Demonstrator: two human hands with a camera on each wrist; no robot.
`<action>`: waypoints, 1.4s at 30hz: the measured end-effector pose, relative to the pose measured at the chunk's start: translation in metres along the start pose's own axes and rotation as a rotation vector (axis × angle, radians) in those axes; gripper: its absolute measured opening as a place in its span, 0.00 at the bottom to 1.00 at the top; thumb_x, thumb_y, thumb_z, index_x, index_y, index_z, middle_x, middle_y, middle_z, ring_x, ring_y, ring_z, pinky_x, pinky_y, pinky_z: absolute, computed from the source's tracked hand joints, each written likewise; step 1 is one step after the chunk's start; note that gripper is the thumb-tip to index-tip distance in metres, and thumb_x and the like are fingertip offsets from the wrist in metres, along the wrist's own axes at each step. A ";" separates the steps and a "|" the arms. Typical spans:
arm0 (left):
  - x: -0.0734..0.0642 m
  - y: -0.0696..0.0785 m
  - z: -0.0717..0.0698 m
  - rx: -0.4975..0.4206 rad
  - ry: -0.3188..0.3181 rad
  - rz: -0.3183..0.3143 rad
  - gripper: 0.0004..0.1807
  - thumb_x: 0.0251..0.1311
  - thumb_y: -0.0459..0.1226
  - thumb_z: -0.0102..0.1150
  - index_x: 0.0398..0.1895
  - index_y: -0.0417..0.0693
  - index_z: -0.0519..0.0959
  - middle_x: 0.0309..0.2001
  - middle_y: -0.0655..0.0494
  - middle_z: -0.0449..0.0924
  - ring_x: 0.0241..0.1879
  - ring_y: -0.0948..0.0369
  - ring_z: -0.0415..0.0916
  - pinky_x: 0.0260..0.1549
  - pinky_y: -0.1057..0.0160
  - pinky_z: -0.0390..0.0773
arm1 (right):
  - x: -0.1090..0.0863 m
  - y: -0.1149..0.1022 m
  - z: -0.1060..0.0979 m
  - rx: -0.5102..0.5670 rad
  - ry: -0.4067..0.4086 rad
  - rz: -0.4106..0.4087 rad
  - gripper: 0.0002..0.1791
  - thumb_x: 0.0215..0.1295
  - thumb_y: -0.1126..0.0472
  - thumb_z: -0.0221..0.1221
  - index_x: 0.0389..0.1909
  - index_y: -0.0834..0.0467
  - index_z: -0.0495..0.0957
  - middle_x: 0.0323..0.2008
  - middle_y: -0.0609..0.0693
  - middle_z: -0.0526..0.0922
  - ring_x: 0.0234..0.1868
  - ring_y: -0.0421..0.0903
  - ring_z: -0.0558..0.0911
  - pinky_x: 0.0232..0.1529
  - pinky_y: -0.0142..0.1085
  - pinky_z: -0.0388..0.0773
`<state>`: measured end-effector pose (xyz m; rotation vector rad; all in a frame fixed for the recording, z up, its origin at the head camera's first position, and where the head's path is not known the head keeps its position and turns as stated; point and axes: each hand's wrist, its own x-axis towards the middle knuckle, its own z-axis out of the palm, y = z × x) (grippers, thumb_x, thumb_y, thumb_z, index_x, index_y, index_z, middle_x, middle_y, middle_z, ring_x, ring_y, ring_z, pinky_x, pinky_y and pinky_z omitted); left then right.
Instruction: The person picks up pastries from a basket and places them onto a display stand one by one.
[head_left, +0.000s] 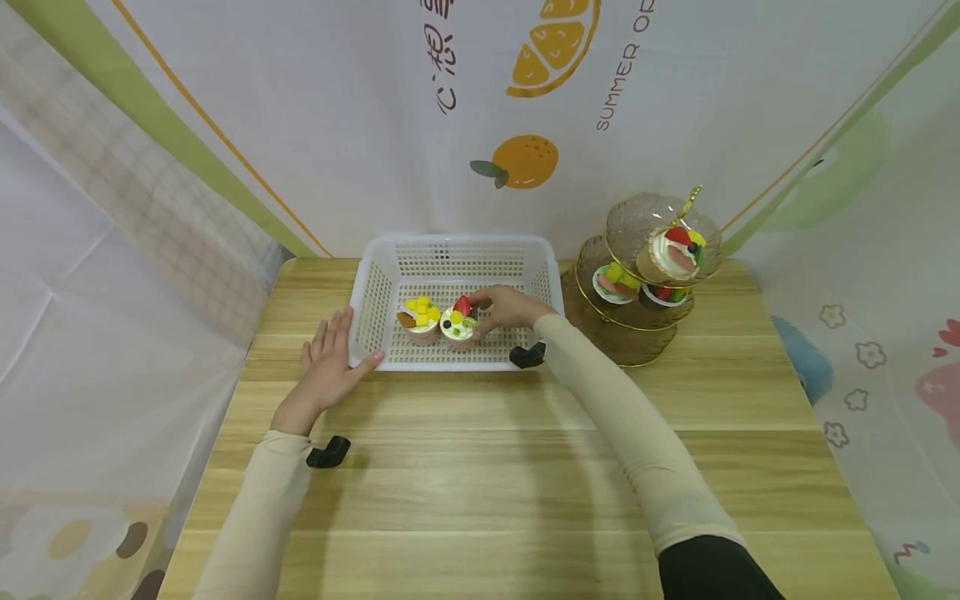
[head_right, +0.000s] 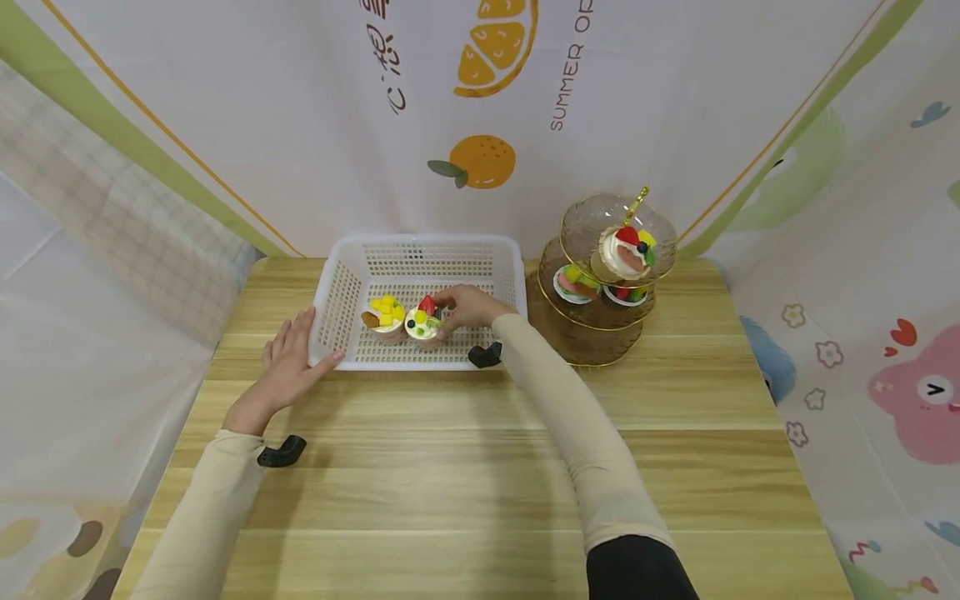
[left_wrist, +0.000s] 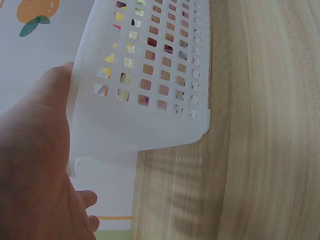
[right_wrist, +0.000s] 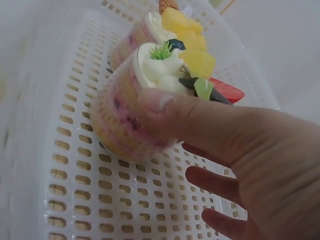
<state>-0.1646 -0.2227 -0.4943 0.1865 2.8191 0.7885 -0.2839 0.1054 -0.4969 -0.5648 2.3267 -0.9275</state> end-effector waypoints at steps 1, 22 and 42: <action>0.000 0.000 0.000 0.000 0.000 0.000 0.54 0.67 0.65 0.45 0.79 0.56 0.25 0.80 0.42 0.24 0.78 0.37 0.21 0.66 0.25 0.26 | 0.001 0.000 0.000 0.002 -0.002 0.000 0.39 0.52 0.56 0.74 0.67 0.52 0.72 0.67 0.50 0.75 0.69 0.54 0.72 0.71 0.51 0.67; -0.001 -0.002 0.003 -0.012 0.001 0.001 0.54 0.67 0.65 0.45 0.79 0.58 0.24 0.80 0.44 0.23 0.78 0.38 0.19 0.66 0.26 0.24 | 0.013 0.018 0.004 0.065 -0.070 -0.079 0.36 0.51 0.58 0.75 0.64 0.49 0.75 0.68 0.47 0.74 0.69 0.54 0.72 0.72 0.51 0.66; 0.000 -0.003 0.003 -0.008 -0.003 -0.002 0.54 0.67 0.64 0.45 0.79 0.59 0.23 0.80 0.43 0.23 0.78 0.37 0.19 0.66 0.26 0.24 | -0.003 0.008 -0.001 0.025 0.222 -0.029 0.45 0.48 0.44 0.75 0.68 0.51 0.71 0.68 0.50 0.75 0.71 0.51 0.71 0.72 0.51 0.66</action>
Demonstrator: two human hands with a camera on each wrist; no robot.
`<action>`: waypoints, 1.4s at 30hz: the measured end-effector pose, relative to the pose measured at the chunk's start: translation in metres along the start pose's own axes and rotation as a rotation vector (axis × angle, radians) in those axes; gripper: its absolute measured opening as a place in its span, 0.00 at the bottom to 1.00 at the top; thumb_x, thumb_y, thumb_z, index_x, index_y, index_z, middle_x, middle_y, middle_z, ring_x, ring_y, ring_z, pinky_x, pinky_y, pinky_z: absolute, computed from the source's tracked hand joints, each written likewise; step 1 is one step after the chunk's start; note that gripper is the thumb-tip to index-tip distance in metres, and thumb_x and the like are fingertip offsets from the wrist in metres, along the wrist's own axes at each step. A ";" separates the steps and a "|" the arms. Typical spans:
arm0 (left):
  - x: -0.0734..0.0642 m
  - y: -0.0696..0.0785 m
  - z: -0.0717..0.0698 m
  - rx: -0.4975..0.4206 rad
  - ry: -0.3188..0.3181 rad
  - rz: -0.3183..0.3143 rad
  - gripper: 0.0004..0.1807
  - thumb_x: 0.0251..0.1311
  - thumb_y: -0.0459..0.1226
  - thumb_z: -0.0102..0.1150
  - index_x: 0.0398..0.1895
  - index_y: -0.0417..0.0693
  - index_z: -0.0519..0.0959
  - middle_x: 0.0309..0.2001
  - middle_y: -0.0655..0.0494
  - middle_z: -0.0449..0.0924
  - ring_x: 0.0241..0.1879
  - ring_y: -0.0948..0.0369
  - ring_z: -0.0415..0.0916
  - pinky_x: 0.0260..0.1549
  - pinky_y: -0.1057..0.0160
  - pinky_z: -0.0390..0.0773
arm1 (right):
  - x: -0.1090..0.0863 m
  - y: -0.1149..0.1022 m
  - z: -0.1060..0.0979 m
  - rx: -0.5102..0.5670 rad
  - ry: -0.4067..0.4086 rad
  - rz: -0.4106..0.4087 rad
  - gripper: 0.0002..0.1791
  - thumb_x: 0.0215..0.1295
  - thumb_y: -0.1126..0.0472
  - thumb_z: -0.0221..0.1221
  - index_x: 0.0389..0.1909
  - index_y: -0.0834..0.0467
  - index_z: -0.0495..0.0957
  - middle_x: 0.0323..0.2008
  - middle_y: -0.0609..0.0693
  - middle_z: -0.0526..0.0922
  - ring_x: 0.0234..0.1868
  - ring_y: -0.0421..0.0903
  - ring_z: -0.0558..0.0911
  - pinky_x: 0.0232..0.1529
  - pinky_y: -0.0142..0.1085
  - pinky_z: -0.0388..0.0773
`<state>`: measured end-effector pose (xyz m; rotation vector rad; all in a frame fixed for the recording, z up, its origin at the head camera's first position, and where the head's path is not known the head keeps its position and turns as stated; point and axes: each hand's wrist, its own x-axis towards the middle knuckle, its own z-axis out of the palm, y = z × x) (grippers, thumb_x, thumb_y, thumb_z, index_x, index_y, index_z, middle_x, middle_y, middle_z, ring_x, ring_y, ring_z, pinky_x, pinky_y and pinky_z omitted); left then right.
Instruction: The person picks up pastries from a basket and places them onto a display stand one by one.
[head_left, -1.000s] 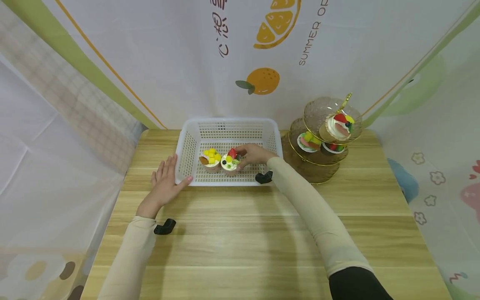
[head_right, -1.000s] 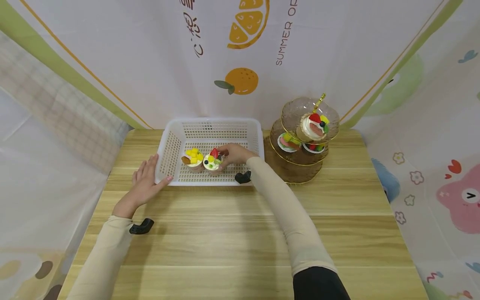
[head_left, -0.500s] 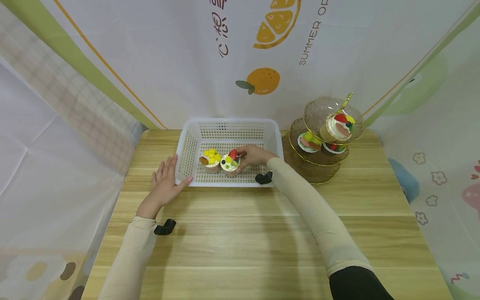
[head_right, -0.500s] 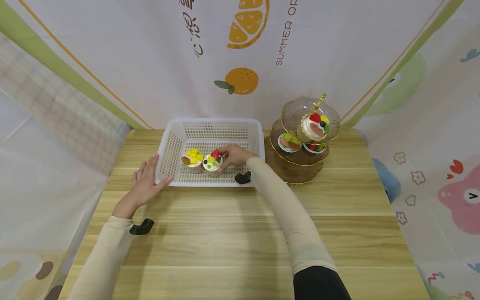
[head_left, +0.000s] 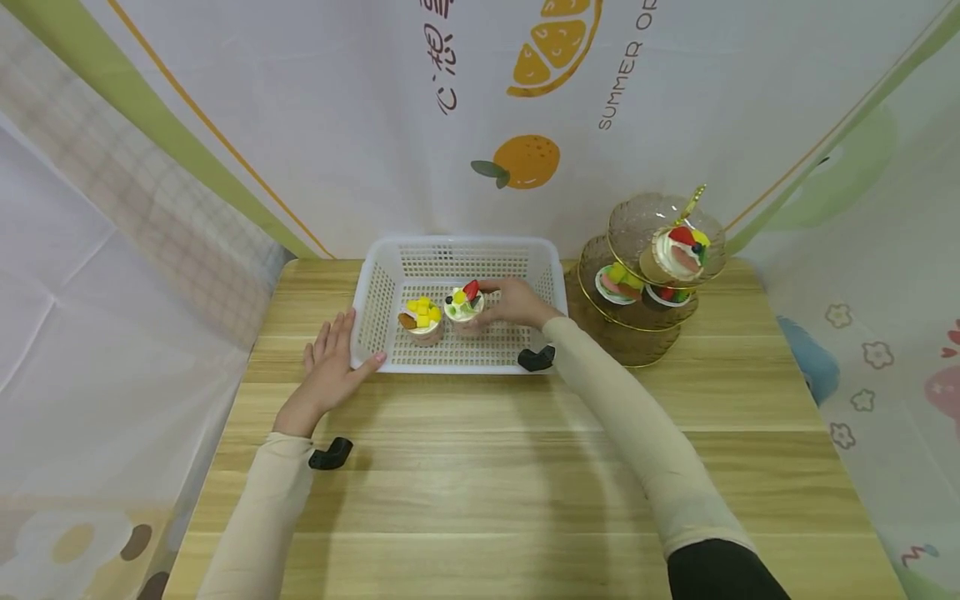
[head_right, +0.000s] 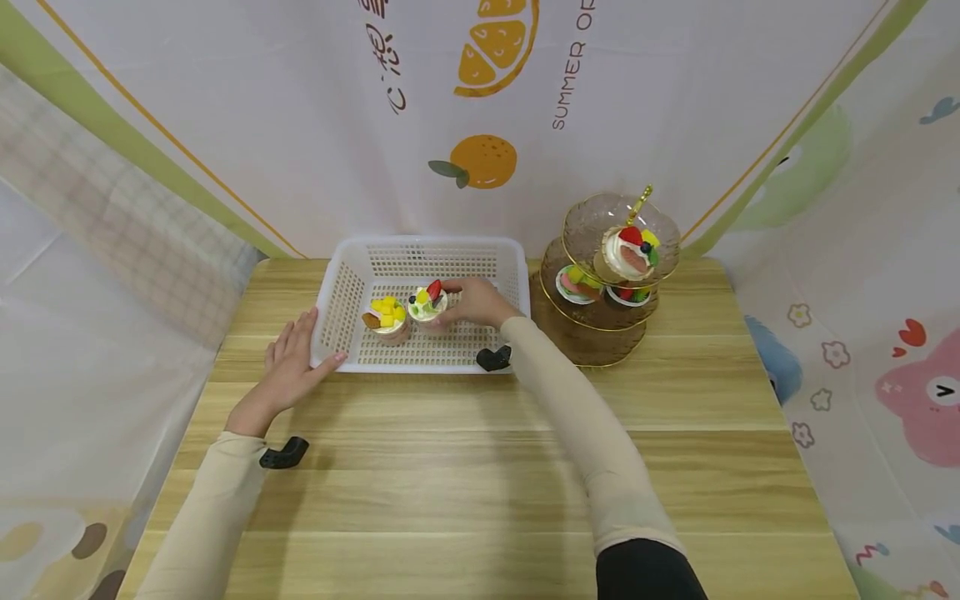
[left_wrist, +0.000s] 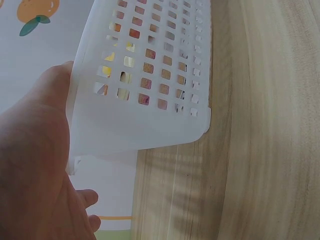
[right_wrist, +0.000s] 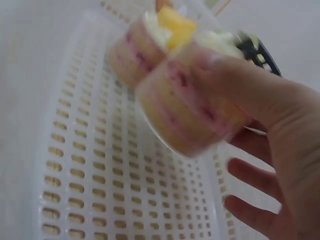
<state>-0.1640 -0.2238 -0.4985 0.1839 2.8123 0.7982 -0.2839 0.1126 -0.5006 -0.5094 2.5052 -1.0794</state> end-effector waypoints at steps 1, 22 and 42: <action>0.000 0.000 0.000 0.002 0.001 0.001 0.54 0.67 0.65 0.45 0.79 0.59 0.23 0.80 0.43 0.23 0.78 0.37 0.19 0.66 0.25 0.24 | -0.002 -0.001 -0.002 -0.007 0.033 0.001 0.45 0.47 0.44 0.75 0.68 0.52 0.71 0.68 0.50 0.75 0.71 0.50 0.71 0.71 0.50 0.67; -0.002 0.003 -0.003 -0.010 -0.002 0.003 0.54 0.67 0.63 0.46 0.79 0.57 0.24 0.80 0.40 0.24 0.78 0.36 0.19 0.66 0.25 0.24 | -0.086 -0.016 -0.018 0.108 0.447 -0.073 0.40 0.48 0.45 0.75 0.64 0.52 0.77 0.62 0.51 0.81 0.63 0.51 0.77 0.63 0.50 0.73; -0.003 0.005 -0.003 -0.009 -0.003 0.008 0.54 0.67 0.64 0.45 0.79 0.55 0.24 0.80 0.41 0.23 0.78 0.36 0.20 0.66 0.25 0.24 | -0.217 0.050 -0.013 0.132 0.776 0.061 0.32 0.47 0.57 0.77 0.57 0.56 0.82 0.47 0.54 0.84 0.46 0.39 0.77 0.48 0.30 0.73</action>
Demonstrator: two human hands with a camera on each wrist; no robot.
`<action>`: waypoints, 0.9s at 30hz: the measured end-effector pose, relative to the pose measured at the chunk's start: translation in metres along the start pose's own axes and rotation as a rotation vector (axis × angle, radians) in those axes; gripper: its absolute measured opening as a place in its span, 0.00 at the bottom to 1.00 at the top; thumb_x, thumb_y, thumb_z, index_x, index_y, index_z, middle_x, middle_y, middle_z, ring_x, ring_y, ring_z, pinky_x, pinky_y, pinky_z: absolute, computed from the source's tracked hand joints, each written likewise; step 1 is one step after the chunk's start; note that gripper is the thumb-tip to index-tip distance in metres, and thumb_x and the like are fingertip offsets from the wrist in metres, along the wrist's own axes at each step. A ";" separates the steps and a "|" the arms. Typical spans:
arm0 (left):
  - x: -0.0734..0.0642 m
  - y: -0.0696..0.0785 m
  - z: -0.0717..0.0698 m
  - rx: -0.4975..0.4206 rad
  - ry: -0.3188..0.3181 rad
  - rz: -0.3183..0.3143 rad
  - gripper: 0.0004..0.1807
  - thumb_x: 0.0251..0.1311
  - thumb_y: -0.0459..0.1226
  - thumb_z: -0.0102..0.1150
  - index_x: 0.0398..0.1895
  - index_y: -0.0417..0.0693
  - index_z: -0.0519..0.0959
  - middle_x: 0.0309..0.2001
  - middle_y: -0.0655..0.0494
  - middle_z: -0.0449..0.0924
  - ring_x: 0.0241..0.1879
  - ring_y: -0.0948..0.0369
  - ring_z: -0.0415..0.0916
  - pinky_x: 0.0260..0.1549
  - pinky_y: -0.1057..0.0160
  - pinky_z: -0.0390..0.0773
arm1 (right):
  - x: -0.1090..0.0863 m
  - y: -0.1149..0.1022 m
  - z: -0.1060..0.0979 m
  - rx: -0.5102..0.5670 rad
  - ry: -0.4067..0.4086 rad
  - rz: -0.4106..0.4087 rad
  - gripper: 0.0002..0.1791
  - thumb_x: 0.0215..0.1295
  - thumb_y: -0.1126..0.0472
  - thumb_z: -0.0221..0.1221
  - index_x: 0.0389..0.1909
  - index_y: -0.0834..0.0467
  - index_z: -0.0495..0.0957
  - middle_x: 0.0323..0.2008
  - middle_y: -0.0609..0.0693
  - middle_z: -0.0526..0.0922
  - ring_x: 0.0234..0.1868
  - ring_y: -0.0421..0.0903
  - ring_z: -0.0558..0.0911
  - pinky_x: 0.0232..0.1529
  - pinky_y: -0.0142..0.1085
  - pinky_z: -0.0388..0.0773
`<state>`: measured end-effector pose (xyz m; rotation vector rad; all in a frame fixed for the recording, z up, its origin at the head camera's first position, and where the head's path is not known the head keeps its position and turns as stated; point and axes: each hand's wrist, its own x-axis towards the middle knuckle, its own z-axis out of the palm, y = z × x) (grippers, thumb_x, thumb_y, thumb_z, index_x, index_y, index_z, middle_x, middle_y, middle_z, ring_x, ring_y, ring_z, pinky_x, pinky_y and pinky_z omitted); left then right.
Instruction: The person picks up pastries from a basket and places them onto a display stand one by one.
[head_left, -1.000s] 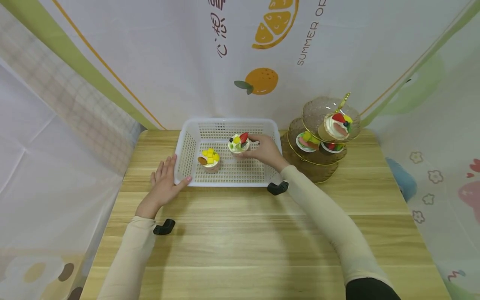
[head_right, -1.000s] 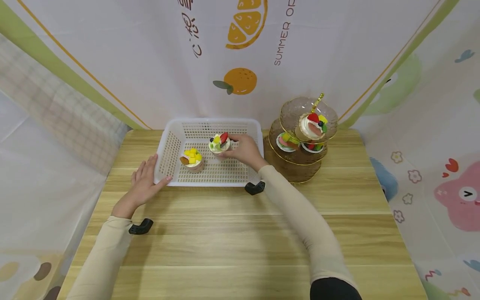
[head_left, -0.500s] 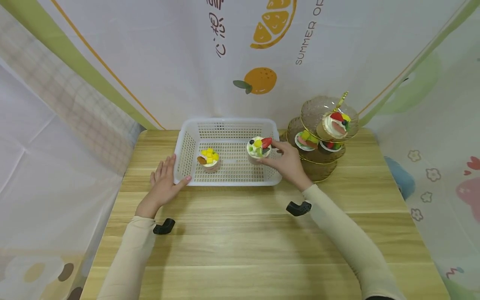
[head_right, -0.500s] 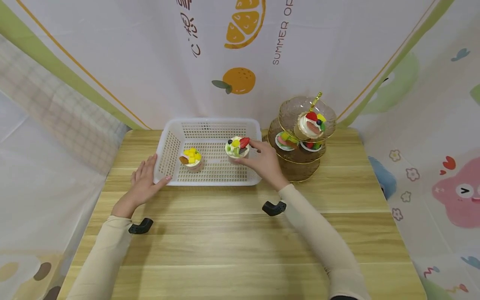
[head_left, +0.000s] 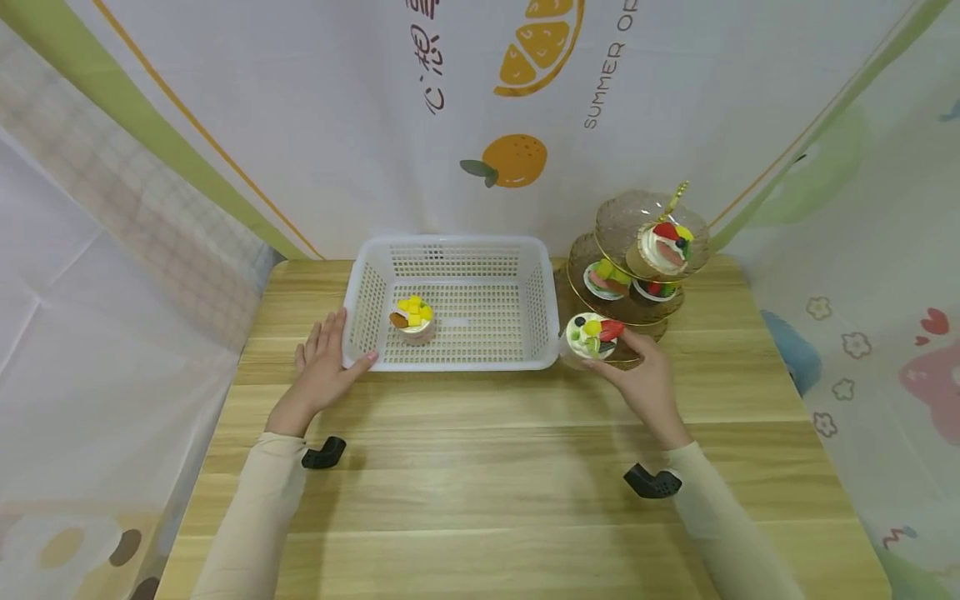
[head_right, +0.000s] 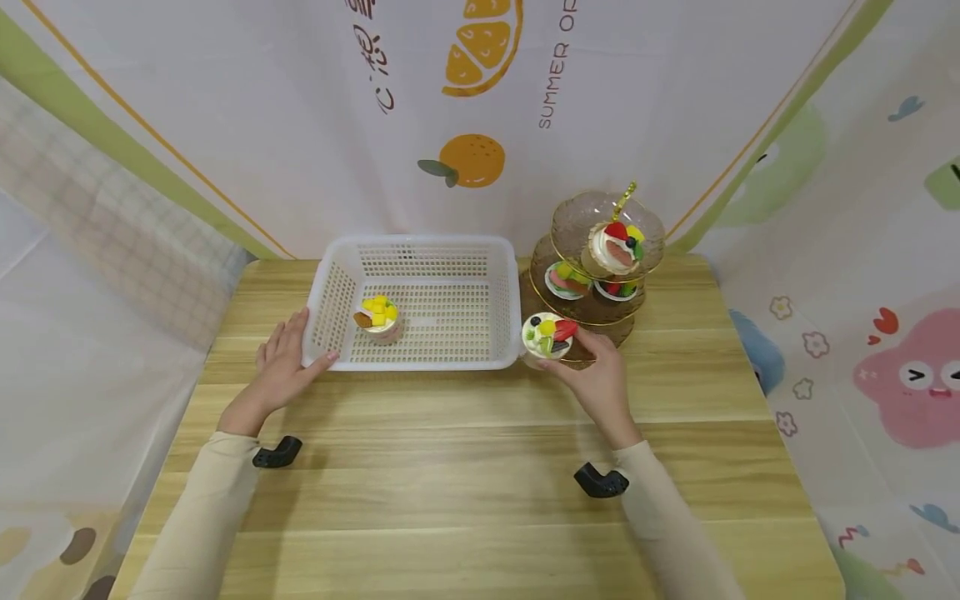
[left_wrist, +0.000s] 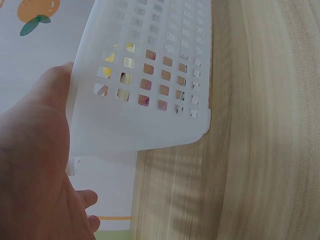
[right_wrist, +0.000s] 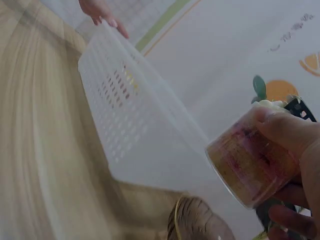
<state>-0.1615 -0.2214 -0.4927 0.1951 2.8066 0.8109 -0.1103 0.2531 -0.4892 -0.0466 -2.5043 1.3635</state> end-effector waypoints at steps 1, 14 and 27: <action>0.000 -0.001 0.000 0.003 -0.001 -0.002 0.54 0.67 0.64 0.45 0.79 0.55 0.24 0.80 0.41 0.23 0.78 0.36 0.20 0.66 0.25 0.24 | -0.003 0.004 -0.001 -0.001 0.013 0.010 0.32 0.47 0.57 0.77 0.56 0.56 0.82 0.47 0.54 0.84 0.44 0.36 0.77 0.47 0.30 0.74; 0.000 -0.001 0.001 -0.004 -0.004 0.005 0.54 0.67 0.64 0.45 0.79 0.55 0.24 0.80 0.40 0.23 0.77 0.36 0.20 0.65 0.25 0.24 | -0.005 0.046 0.020 0.112 0.094 0.201 0.35 0.47 0.57 0.77 0.59 0.63 0.79 0.56 0.61 0.83 0.57 0.54 0.77 0.61 0.48 0.71; 0.001 -0.003 0.002 0.000 0.008 0.001 0.55 0.66 0.65 0.46 0.79 0.56 0.25 0.80 0.40 0.24 0.78 0.36 0.20 0.66 0.25 0.24 | 0.014 0.052 0.034 0.021 0.102 0.206 0.34 0.48 0.51 0.76 0.55 0.62 0.81 0.52 0.61 0.85 0.51 0.54 0.80 0.51 0.43 0.72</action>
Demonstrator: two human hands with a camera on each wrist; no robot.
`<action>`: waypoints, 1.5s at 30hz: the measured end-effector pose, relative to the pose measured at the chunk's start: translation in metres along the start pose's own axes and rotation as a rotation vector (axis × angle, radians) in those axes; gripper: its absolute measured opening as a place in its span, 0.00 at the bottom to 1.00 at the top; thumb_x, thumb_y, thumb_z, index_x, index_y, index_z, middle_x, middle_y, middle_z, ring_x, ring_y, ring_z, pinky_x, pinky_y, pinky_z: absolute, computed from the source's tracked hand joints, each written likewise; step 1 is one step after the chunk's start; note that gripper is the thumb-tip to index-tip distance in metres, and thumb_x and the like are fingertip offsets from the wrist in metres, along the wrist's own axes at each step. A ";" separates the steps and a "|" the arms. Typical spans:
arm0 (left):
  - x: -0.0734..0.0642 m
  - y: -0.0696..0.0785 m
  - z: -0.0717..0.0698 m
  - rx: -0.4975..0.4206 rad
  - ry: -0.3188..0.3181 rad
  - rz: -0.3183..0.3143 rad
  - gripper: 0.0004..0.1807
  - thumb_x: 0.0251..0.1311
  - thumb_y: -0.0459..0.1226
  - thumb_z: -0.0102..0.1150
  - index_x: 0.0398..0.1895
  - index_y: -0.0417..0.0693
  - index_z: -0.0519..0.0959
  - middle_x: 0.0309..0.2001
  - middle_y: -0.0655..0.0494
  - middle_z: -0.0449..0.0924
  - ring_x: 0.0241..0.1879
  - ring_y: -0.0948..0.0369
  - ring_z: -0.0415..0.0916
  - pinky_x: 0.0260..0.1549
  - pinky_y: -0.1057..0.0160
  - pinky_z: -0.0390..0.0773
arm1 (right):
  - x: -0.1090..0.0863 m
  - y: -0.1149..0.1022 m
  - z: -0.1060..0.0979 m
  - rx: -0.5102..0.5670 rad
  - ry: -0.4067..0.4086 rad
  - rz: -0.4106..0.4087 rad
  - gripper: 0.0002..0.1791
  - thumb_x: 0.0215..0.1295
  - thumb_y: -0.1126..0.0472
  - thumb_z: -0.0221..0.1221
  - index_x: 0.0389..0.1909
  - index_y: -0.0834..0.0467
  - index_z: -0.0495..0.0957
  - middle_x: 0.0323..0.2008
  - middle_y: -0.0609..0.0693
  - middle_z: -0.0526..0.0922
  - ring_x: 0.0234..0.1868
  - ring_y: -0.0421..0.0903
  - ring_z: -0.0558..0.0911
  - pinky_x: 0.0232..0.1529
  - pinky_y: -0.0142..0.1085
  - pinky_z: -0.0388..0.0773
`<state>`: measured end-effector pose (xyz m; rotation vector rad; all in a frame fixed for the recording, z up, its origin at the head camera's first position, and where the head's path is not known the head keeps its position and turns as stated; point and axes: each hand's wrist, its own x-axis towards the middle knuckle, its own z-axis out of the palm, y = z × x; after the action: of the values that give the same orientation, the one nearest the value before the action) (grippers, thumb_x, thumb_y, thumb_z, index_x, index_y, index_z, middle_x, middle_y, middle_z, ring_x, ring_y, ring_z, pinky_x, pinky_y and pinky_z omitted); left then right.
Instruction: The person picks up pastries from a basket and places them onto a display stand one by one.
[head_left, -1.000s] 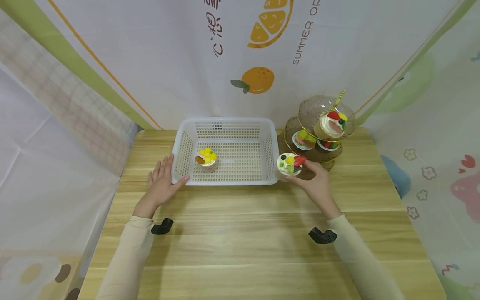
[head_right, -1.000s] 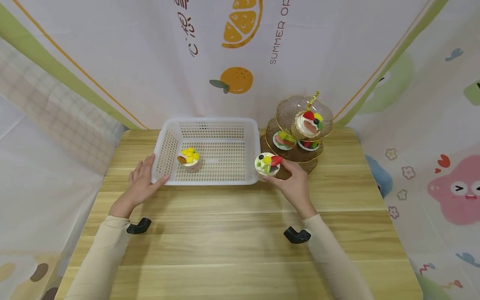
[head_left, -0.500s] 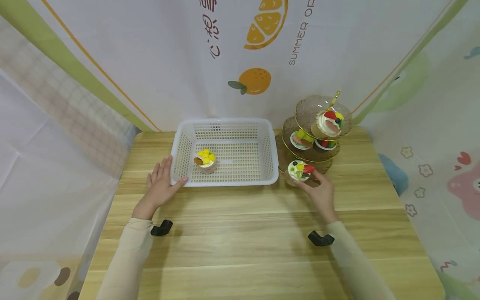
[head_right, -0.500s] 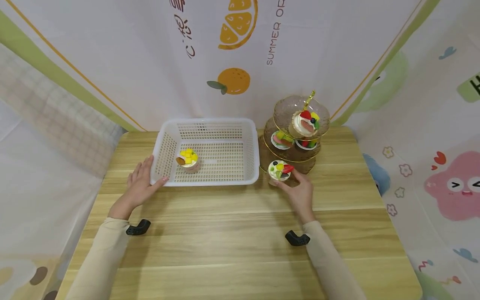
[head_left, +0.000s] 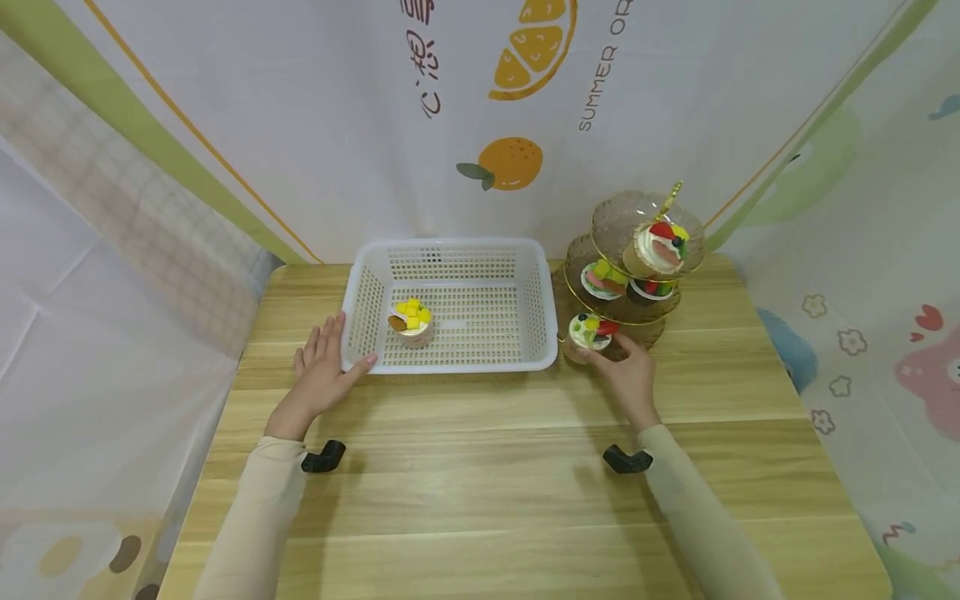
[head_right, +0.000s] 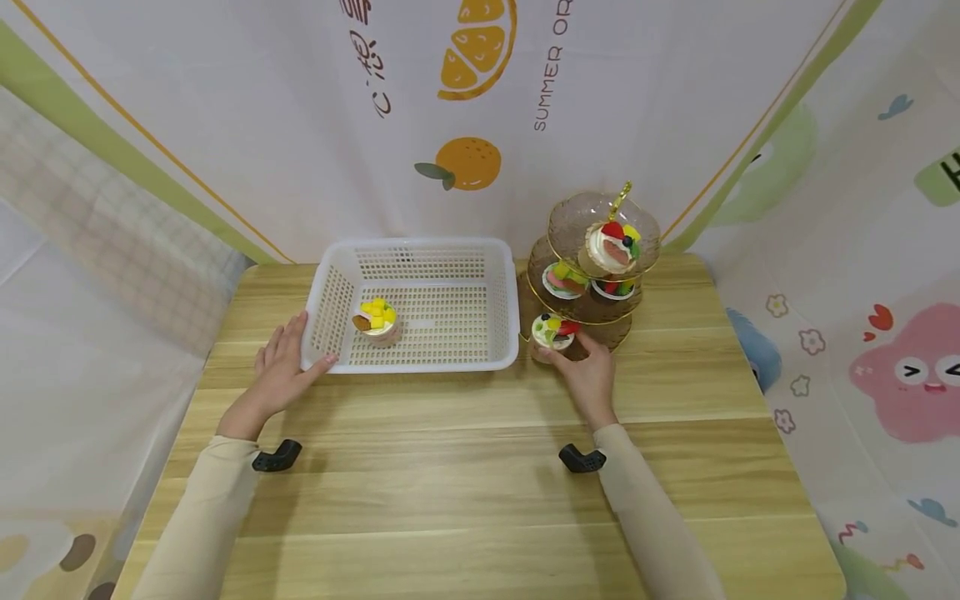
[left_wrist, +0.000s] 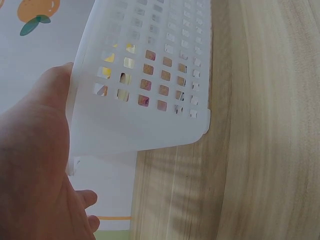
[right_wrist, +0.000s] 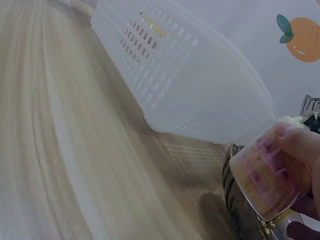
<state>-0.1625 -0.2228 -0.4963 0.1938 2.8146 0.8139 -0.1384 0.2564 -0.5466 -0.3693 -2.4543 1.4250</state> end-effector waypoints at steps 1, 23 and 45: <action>0.000 0.000 0.000 -0.001 0.001 0.000 0.55 0.66 0.65 0.46 0.79 0.56 0.25 0.80 0.40 0.24 0.78 0.36 0.20 0.66 0.25 0.24 | 0.001 -0.001 0.000 -0.005 -0.002 0.004 0.34 0.49 0.51 0.76 0.55 0.62 0.81 0.52 0.62 0.84 0.51 0.55 0.80 0.52 0.44 0.72; 0.000 -0.001 0.001 -0.014 -0.003 0.000 0.54 0.67 0.64 0.45 0.79 0.55 0.25 0.80 0.39 0.24 0.78 0.36 0.19 0.66 0.25 0.24 | 0.020 0.004 0.008 -0.023 0.069 0.022 0.34 0.48 0.43 0.75 0.47 0.67 0.84 0.43 0.63 0.88 0.47 0.57 0.83 0.50 0.47 0.75; 0.002 -0.002 0.002 -0.008 0.006 0.004 0.54 0.67 0.64 0.46 0.79 0.57 0.24 0.80 0.40 0.25 0.78 0.36 0.21 0.66 0.25 0.25 | 0.029 0.010 0.024 -0.121 0.150 0.006 0.33 0.46 0.47 0.77 0.47 0.69 0.84 0.36 0.69 0.87 0.45 0.66 0.83 0.51 0.55 0.76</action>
<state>-0.1640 -0.2232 -0.4989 0.1967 2.8171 0.8273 -0.1738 0.2520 -0.5634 -0.4917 -2.4245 1.2078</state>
